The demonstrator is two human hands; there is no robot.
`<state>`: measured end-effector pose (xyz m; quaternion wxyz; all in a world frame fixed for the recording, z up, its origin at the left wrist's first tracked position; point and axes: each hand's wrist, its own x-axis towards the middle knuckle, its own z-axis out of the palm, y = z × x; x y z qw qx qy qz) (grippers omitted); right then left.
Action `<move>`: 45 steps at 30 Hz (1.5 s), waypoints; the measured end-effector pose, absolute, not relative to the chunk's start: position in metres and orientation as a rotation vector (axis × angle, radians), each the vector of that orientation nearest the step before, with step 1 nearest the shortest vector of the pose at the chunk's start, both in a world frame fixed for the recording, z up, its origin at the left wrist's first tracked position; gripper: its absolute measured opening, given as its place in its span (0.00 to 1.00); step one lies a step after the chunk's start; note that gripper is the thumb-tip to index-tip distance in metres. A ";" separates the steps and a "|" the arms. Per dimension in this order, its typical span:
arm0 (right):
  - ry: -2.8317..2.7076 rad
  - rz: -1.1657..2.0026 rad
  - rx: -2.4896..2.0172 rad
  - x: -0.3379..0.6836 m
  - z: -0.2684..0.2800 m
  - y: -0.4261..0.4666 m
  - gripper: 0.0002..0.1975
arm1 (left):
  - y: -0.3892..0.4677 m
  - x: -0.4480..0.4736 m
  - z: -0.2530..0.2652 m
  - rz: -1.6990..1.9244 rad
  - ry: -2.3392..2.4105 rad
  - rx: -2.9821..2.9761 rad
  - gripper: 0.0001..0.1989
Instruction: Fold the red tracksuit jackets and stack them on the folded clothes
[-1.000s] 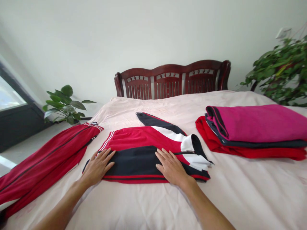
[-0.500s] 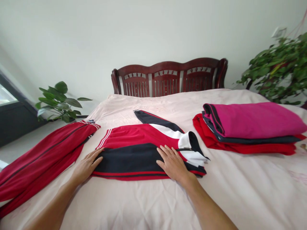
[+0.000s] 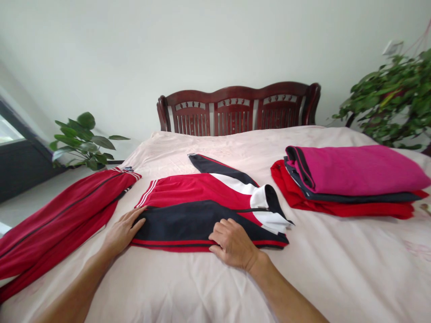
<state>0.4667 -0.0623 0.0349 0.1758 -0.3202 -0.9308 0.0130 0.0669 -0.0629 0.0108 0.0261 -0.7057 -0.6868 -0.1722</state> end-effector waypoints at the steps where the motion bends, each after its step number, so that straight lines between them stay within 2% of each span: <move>1: -2.649 0.034 -0.907 0.466 0.035 -0.063 0.07 | -0.063 0.067 0.011 -0.528 -2.124 -2.188 0.27; 5: -2.675 -0.047 -0.918 0.462 0.034 -0.066 0.05 | -0.063 0.067 0.011 -0.516 -2.138 -2.189 0.27; 13: -2.548 -0.174 -0.854 0.460 0.028 -0.067 0.12 | -0.063 0.066 0.010 -0.545 -2.124 -2.171 0.26; 21: -2.695 -0.039 -0.796 0.465 0.032 -0.067 0.10 | -0.061 0.063 0.010 -0.574 -2.103 -2.219 0.26; 25: -2.679 0.016 -0.781 0.468 0.033 -0.066 0.05 | -0.060 0.059 0.010 -0.585 -2.111 -2.248 0.25; 30: -2.455 0.029 -1.003 0.467 0.033 -0.061 0.20 | -0.058 0.057 0.009 -0.562 -2.111 -2.278 0.25; 34: -2.260 0.032 -1.182 0.466 0.031 -0.055 0.14 | -0.059 0.058 0.008 -0.573 -2.097 -2.269 0.24; 38: -2.450 -0.026 -1.170 0.467 0.019 -0.054 0.30 | -0.059 0.057 0.009 -0.557 -2.102 -2.267 0.24; 45: -2.536 -0.001 -1.306 0.471 0.006 -0.051 0.30 | -0.064 0.063 0.011 -0.328 -2.078 -2.138 0.25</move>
